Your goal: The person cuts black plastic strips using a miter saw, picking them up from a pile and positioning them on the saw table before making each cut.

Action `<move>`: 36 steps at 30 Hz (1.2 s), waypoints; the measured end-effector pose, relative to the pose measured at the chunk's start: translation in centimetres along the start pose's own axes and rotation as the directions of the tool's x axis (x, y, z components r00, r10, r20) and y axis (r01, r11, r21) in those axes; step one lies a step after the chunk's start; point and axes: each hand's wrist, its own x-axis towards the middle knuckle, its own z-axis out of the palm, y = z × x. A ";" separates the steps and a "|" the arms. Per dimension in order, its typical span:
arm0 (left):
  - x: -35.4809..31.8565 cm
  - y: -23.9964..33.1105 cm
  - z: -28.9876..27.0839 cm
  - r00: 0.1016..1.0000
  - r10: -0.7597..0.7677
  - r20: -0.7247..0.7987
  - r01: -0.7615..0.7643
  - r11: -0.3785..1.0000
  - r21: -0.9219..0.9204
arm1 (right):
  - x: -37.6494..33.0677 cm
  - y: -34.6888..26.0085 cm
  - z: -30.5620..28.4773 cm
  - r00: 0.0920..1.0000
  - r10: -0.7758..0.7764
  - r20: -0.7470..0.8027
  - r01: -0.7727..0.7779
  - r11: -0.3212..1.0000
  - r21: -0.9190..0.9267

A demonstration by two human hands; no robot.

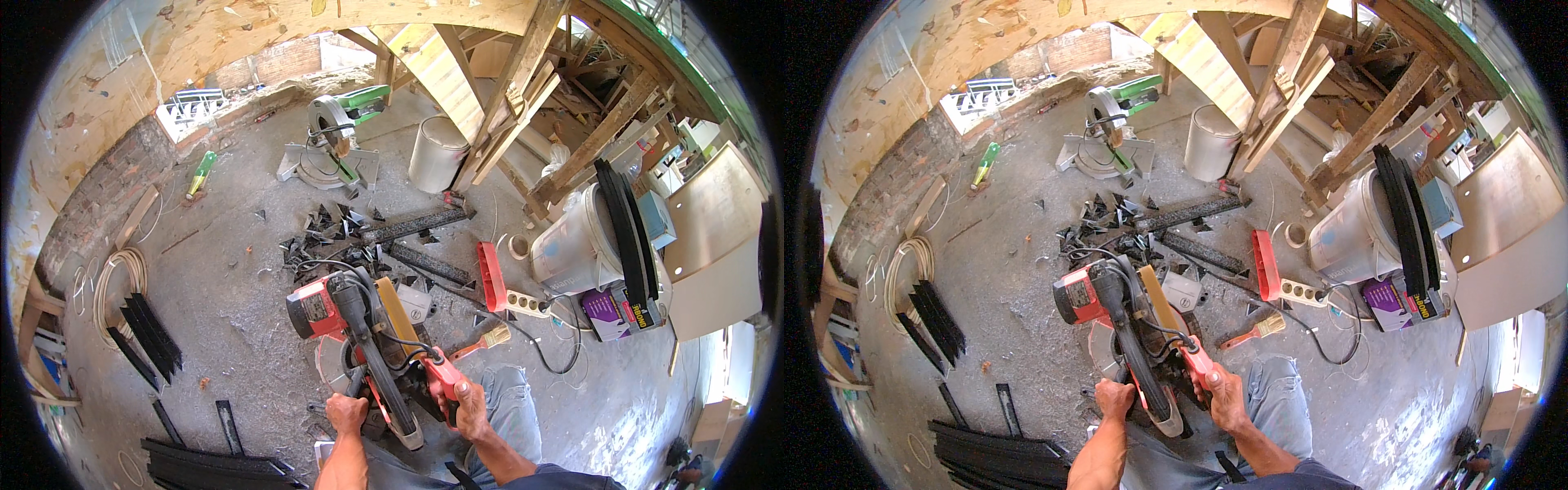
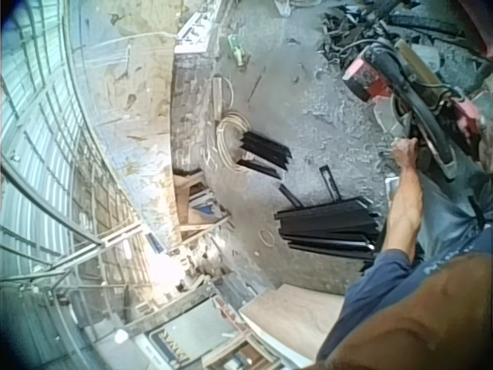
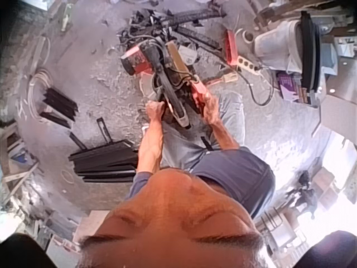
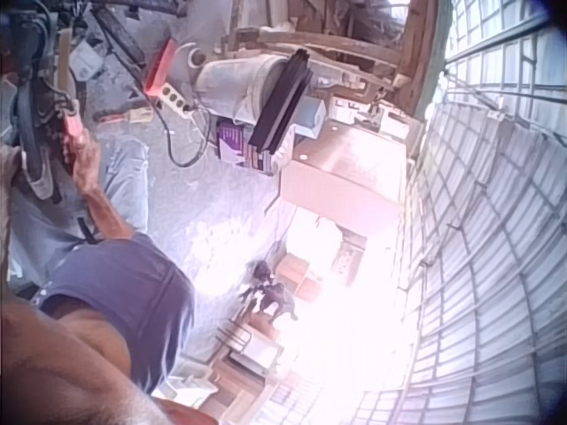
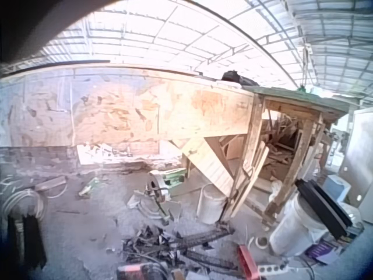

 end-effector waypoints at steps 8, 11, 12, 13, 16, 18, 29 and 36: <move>0.3 -0.4 0.3 1.000 0.009 -0.002 -0.009 1.000 -0.009 | -0.1 0.0 0.0 1.000 -0.008 0.006 0.008 1.000 -0.012; 0.0 0.0 0.1 1.000 -0.006 0.002 0.006 1.000 -0.009 | -0.1 0.0 0.0 1.000 -0.004 -0.005 0.004 1.000 -0.006; 0.1 -0.1 0.2 1.000 -0.007 0.001 0.007 1.000 -0.009 | -0.1 -0.2 0.1 1.000 -0.005 -0.002 0.005 1.000 -0.010; 0.3 -0.4 0.4 1.000 -0.002 0.003 0.002 1.000 -0.006 | -0.2 -0.3 0.2 1.000 -0.006 0.001 0.006 1.000 -0.014; 0.3 -0.4 0.4 1.000 0.010 0.003 -0.010 1.000 -0.001 | -0.1 0.3 -0.2 1.000 -0.005 0.007 0.005 1.000 -0.011; 0.2 -0.3 0.4 1.000 0.018 -0.001 -0.018 1.000 0.002 | -0.1 0.0 -0.1 1.000 -0.009 0.003 0.009 1.000 -0.019; 0.3 -0.6 0.7 1.000 0.010 -0.020 -0.010 1.000 0.009 | 0.0 -0.2 0.2 1.000 0.000 0.000 0.000 1.000 0.009; 0.4 -0.7 0.9 1.000 0.021 -0.022 -0.022 1.000 -0.002 | 0.0 0.2 -0.1 1.000 -0.010 0.019 0.010 1.000 0.005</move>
